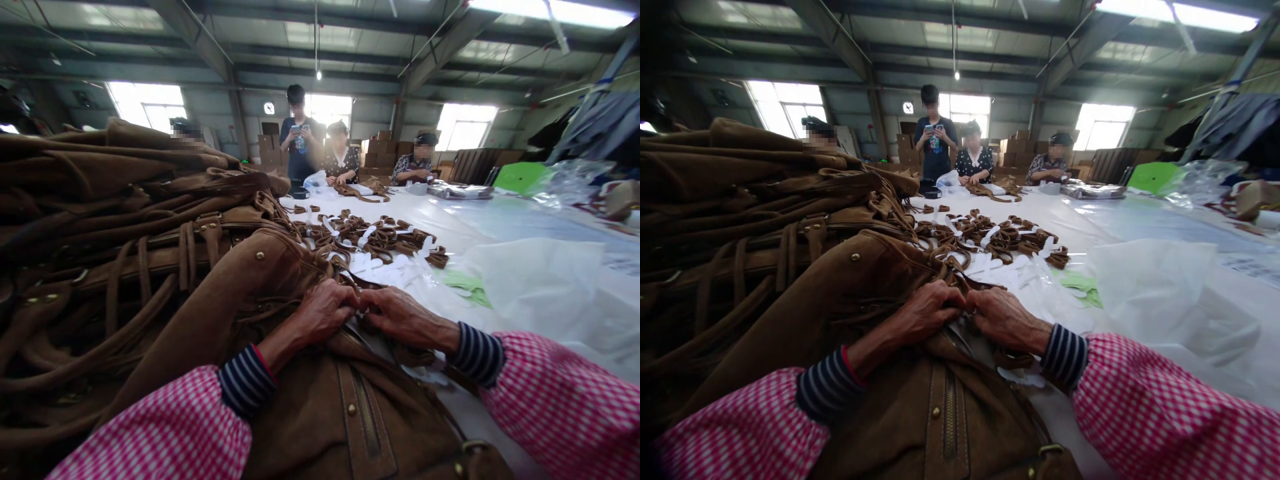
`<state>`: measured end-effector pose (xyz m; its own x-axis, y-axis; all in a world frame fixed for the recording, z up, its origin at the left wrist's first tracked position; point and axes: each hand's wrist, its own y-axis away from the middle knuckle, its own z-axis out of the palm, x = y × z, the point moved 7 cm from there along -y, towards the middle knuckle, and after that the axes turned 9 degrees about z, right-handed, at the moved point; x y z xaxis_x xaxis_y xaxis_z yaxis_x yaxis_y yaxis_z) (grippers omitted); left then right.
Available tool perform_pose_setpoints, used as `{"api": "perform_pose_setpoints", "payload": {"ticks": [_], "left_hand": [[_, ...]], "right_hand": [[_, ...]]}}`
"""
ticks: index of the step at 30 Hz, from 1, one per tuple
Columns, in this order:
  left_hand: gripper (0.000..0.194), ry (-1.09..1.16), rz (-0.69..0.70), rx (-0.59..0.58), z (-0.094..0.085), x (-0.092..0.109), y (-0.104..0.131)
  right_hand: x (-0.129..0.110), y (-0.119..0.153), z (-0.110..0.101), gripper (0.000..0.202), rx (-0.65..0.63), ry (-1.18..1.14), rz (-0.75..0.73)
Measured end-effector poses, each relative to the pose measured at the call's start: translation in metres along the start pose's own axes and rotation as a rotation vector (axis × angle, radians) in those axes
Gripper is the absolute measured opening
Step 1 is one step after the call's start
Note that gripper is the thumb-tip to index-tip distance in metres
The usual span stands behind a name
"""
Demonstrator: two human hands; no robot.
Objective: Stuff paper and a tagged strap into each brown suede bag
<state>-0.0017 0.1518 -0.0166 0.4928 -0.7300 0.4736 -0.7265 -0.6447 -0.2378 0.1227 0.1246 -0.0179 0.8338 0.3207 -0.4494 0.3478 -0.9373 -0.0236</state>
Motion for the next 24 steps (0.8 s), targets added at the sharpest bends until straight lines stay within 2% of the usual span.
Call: {"api": "perform_pose_setpoints", "payload": {"ticks": [4,10,13,18,20,24], "left_hand": [[0.015,0.131,0.003,0.044,0.000,-0.006,0.001],[0.019,0.329,-0.010,0.139,-0.001,-0.011,0.002],[0.018,0.267,-0.032,0.197,-0.005,-0.008,0.003],[0.021,0.130,-0.090,0.262,-0.009,-0.003,0.005],[0.019,0.011,-0.103,0.254,-0.009,0.000,0.005],[0.019,-0.259,-0.099,0.145,-0.007,0.004,0.006]], "right_hand": [[0.002,-0.004,0.000,0.019,0.035,-0.041,0.007],[-0.001,-0.006,0.006,0.023,-0.004,-0.038,-0.021],[-0.003,-0.004,0.007,0.020,-0.020,-0.013,-0.031],[-0.008,0.002,0.005,0.008,-0.035,0.054,0.041],[-0.014,0.003,0.006,0.008,-0.043,0.129,0.050],[-0.022,-0.001,0.010,0.019,-0.045,0.315,0.047]]}}
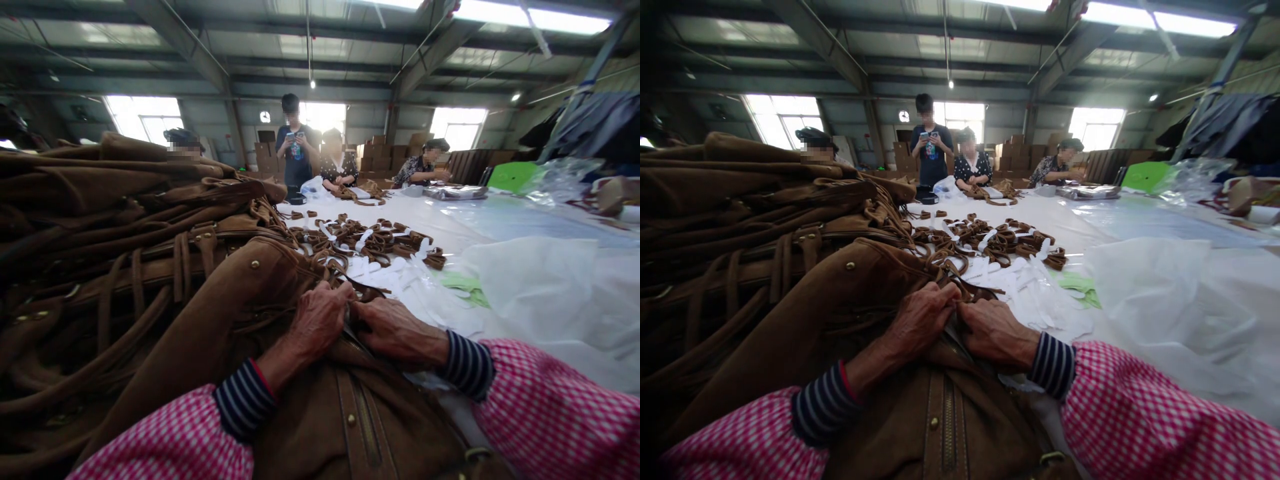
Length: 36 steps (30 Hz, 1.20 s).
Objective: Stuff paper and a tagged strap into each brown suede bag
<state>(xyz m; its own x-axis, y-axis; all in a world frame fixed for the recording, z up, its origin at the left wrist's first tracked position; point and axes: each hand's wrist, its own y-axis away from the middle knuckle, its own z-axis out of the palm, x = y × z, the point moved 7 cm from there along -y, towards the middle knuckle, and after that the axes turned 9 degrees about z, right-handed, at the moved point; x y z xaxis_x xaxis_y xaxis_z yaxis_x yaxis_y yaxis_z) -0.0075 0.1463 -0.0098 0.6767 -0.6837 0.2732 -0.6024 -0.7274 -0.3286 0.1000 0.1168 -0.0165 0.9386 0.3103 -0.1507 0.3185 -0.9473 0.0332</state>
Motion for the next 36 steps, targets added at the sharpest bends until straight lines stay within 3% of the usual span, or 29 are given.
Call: {"api": "perform_pose_setpoints", "payload": {"ticks": [4,12,21,25,27,31,33,36], "left_hand": [[0.023,-0.060,0.029,-0.063,-0.003,0.002,0.001],[0.021,0.054,0.118,-0.130,0.001,-0.003,-0.003],[0.017,0.231,0.133,-0.176,0.001,-0.008,-0.007],[0.018,0.229,0.131,-0.141,0.005,-0.009,-0.008],[0.018,0.256,0.123,-0.115,0.006,-0.009,-0.007],[0.016,0.326,0.084,-0.060,0.006,-0.013,-0.006],[0.015,0.356,0.038,-0.027,0.006,-0.016,-0.006],[0.016,0.417,-0.033,0.035,0.006,-0.021,-0.006]], "right_hand": [[0.004,-0.007,0.005,0.023,0.024,0.041,0.065],[0.028,-0.005,0.012,0.010,0.224,-0.509,0.042],[0.033,-0.007,0.017,0.008,0.207,-0.632,0.062],[0.032,-0.009,0.012,0.010,0.133,-0.754,-0.021],[0.034,-0.012,0.010,0.012,0.001,-0.863,-0.025],[0.047,-0.016,0.011,0.022,-0.283,-1.017,0.127],[0.049,-0.017,0.009,0.022,-0.309,-1.003,0.158],[0.044,-0.019,-0.001,0.016,-0.187,-0.875,0.083]]}}
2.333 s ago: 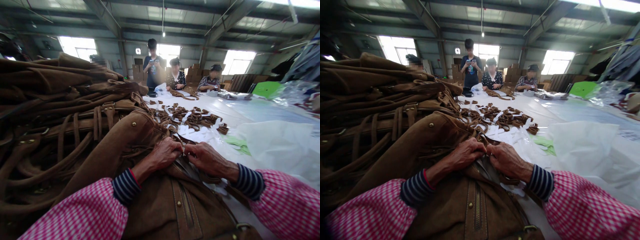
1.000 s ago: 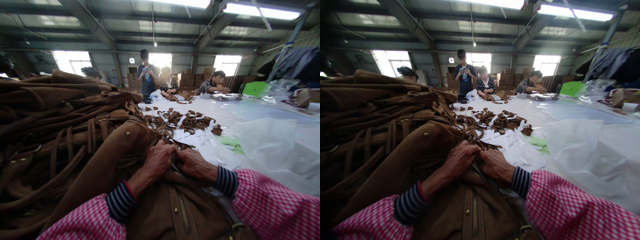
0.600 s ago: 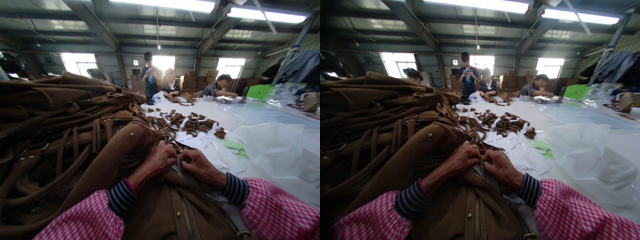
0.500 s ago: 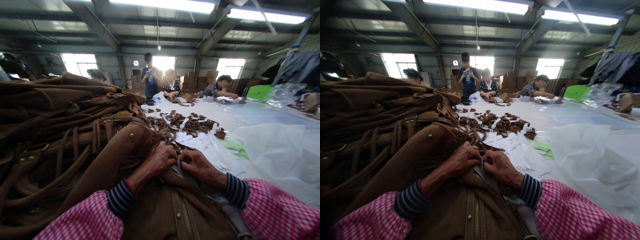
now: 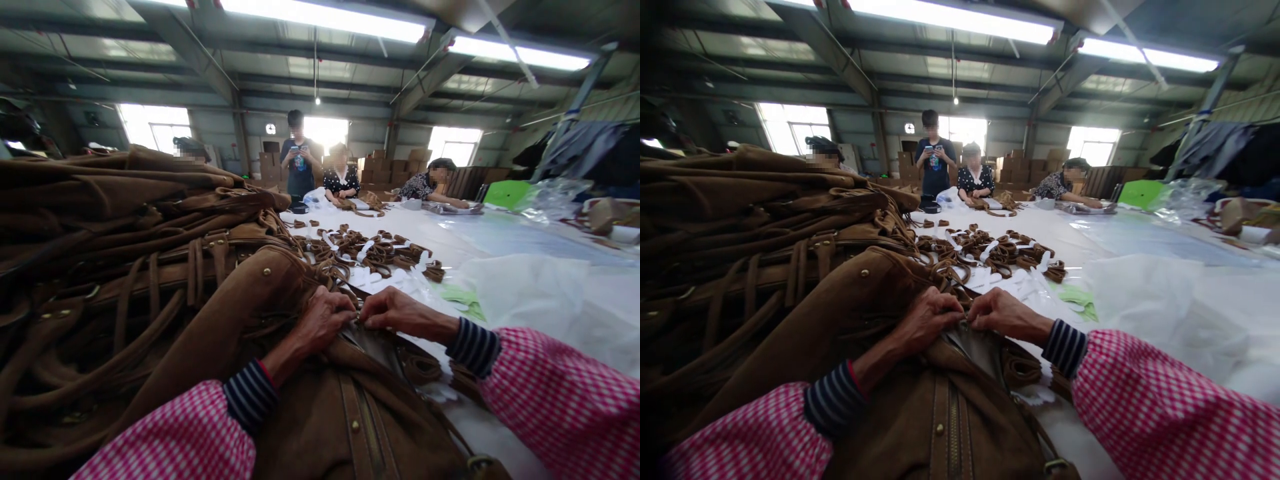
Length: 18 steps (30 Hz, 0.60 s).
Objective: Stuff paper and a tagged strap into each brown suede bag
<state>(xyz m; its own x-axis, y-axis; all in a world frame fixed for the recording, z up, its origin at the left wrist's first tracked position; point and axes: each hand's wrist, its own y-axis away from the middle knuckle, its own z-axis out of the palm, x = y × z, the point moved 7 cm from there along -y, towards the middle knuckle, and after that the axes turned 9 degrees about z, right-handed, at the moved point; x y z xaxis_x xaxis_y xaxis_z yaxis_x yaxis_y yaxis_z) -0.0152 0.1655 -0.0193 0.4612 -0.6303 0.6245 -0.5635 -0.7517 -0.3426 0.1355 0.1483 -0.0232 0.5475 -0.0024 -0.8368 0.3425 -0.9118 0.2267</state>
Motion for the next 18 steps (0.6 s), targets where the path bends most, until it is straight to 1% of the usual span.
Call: {"api": "perform_pose_setpoints", "payload": {"ticks": [3,5,6,9,10,11,14,16,18], "left_hand": [[0.018,0.112,0.007,0.053,-0.001,0.000,-0.001],[0.018,0.247,0.031,0.066,-0.002,0.003,-0.002],[0.017,0.317,0.038,0.071,-0.002,0.004,-0.002],[0.012,0.478,0.022,0.092,-0.002,0.005,-0.002],[0.012,0.512,0.010,0.093,-0.002,0.005,-0.002],[0.012,0.540,-0.002,0.087,-0.001,0.005,-0.001],[0.014,0.614,-0.014,0.066,0.002,0.005,0.000],[0.014,0.661,-0.005,0.061,0.002,0.005,0.000],[0.016,0.693,0.000,0.062,0.003,0.005,-0.001]], "right_hand": [[-0.014,0.003,0.000,0.009,0.108,0.218,-0.096],[-0.019,0.004,-0.001,0.011,0.102,0.263,-0.098],[-0.020,0.004,-0.001,0.013,0.058,0.240,-0.082],[-0.015,0.005,-0.004,0.016,-0.141,0.120,0.010],[-0.013,0.006,-0.006,0.016,-0.183,0.103,0.029],[-0.012,0.006,-0.010,0.017,-0.197,0.106,0.037],[-0.011,0.009,-0.021,0.015,-0.125,0.226,-0.006],[-0.015,0.013,-0.028,0.010,-0.023,0.418,-0.078],[-0.021,0.016,-0.035,0.015,0.097,0.615,-0.142]]}}
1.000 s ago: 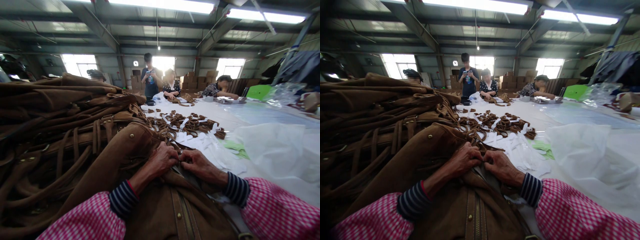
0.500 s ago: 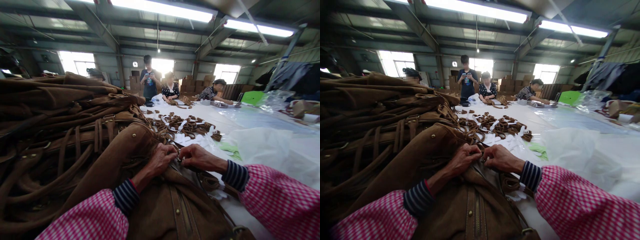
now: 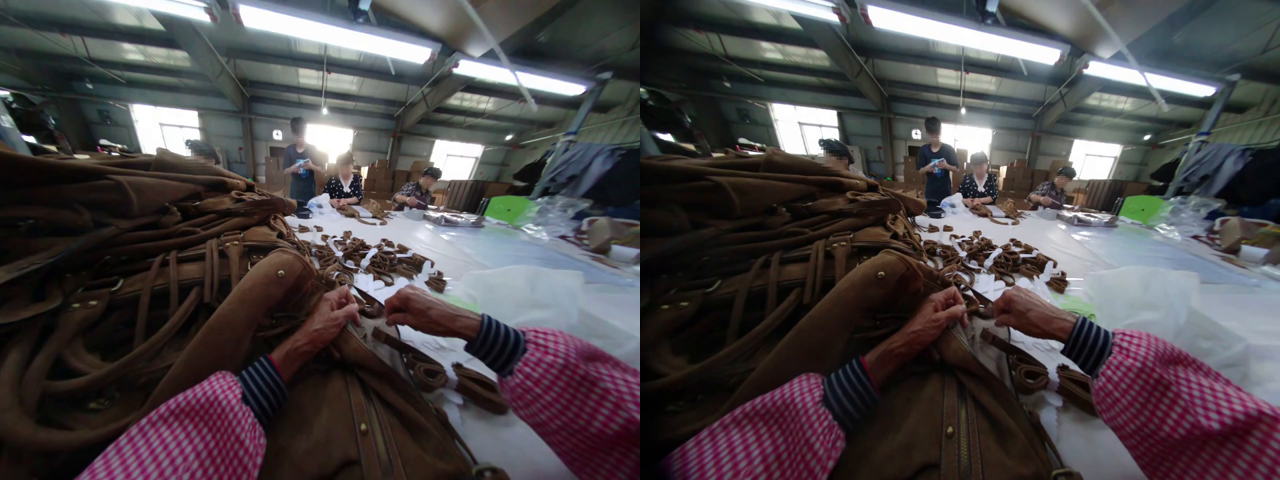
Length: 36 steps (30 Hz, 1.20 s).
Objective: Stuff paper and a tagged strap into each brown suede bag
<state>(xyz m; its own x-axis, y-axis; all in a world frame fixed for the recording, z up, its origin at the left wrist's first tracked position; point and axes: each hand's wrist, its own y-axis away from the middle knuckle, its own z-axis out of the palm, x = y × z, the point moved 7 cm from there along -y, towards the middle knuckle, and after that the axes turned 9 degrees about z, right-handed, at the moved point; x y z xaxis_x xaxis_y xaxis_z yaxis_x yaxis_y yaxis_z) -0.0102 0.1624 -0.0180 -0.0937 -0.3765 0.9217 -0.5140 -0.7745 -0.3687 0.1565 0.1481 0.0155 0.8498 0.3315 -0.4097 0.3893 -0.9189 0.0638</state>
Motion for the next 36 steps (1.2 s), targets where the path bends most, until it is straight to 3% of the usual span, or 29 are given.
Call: {"api": "perform_pose_setpoints", "payload": {"ticks": [3,6,11,15,29,36], "left_hand": [[0.020,-0.022,-0.006,0.009,-0.001,-0.001,-0.001],[0.021,-0.062,-0.015,0.025,-0.002,0.000,-0.001],[0.019,-0.072,-0.031,0.054,-0.003,-0.001,0.002],[0.020,-0.047,-0.050,0.086,-0.005,-0.007,0.003],[0.029,-0.029,-0.040,0.082,-0.003,-0.001,0.007],[0.023,-0.079,0.013,0.069,-0.003,-0.002,0.005]], "right_hand": [[0.004,0.000,-0.011,0.027,0.111,0.036,0.007],[0.008,-0.003,-0.011,0.029,0.160,-0.220,0.035],[0.008,-0.012,0.021,0.035,0.131,-0.879,0.132],[0.005,-0.015,0.041,0.036,0.136,-1.150,0.148],[0.009,-0.011,0.058,0.032,0.083,-1.314,0.208],[0.003,-0.010,0.060,0.029,0.073,-1.236,0.237]]}}
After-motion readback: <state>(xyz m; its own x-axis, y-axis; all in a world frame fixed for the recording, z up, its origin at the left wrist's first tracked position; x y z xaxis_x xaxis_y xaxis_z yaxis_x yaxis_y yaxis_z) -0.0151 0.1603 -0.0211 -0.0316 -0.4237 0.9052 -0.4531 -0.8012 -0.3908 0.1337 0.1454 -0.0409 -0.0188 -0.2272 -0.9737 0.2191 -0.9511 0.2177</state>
